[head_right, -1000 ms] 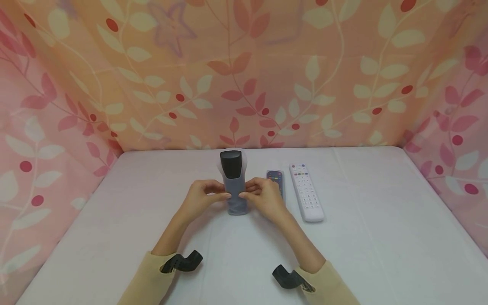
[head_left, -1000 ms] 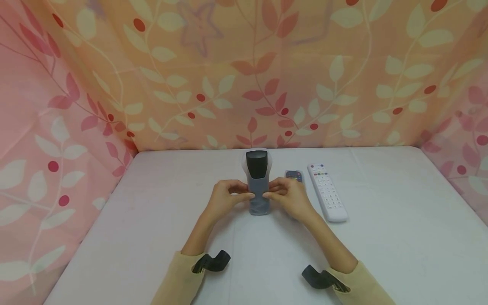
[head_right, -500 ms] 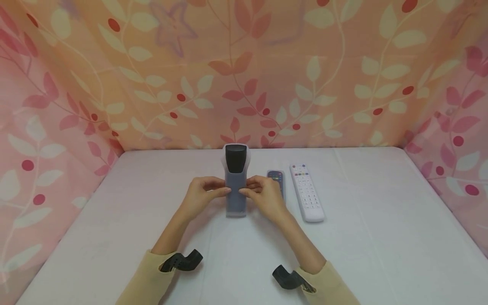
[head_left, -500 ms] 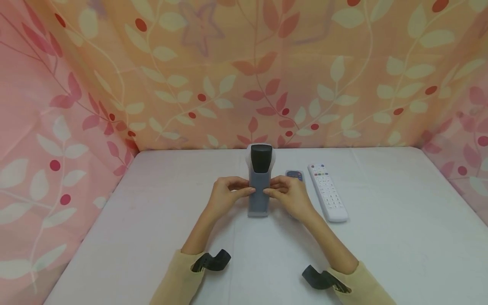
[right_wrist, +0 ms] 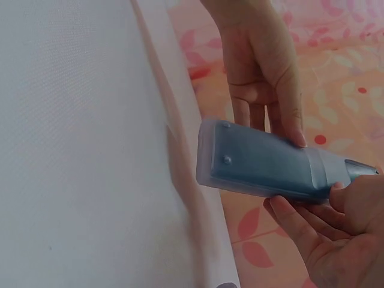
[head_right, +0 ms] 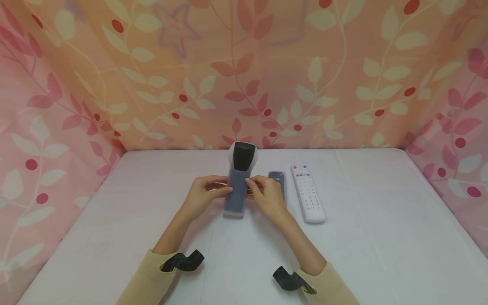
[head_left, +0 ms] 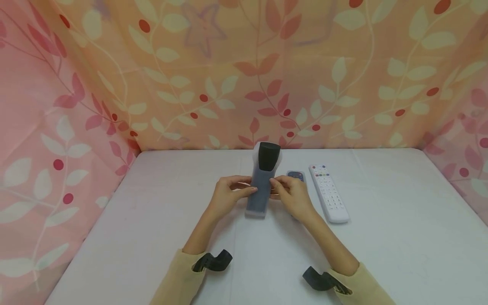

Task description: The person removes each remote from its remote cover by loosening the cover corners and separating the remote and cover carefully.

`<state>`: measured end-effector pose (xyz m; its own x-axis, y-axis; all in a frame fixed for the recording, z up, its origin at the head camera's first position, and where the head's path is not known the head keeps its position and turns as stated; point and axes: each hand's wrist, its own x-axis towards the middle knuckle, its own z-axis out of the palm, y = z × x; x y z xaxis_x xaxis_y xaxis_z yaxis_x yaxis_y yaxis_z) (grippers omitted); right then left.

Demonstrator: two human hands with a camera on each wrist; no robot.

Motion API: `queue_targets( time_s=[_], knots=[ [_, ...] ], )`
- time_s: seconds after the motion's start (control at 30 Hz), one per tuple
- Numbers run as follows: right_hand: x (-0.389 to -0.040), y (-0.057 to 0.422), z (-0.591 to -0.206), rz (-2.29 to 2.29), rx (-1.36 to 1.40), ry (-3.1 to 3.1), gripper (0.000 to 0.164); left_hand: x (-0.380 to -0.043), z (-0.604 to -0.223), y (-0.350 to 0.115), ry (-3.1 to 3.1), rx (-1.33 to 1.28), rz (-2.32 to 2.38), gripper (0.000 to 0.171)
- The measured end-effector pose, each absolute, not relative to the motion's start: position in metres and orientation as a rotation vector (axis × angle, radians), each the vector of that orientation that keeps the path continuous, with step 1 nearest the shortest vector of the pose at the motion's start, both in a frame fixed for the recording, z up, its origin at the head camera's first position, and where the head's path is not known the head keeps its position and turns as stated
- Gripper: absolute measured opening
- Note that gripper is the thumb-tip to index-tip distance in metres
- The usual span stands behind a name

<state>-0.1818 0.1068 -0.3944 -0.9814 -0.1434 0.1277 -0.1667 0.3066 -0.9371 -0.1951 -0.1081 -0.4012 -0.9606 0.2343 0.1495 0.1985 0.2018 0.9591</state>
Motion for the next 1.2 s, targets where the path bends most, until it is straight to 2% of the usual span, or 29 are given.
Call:
queue_targets(
  time_s=[0.37,0.77,1.0,1.2],
  knots=[
    [-0.180,0.108,-0.393,1.800,0.257,-2.474,0.021,-0.199,-0.399,-0.112,2.343,0.485,1.907,0.032],
    [-0.180,0.115,-0.391,1.869,0.216,-2.427,0.024,-0.203,-0.395,-0.124,2.329,0.461,1.896,0.032],
    [-0.185,0.120,-0.390,1.824,0.154,-2.391,0.031,-0.204,-0.395,-0.127,2.330,0.445,1.886,0.032],
    [-0.185,0.128,-0.386,1.723,0.104,-2.382,0.028,-0.204,-0.393,-0.129,2.333,0.454,1.873,0.032]
  ],
)
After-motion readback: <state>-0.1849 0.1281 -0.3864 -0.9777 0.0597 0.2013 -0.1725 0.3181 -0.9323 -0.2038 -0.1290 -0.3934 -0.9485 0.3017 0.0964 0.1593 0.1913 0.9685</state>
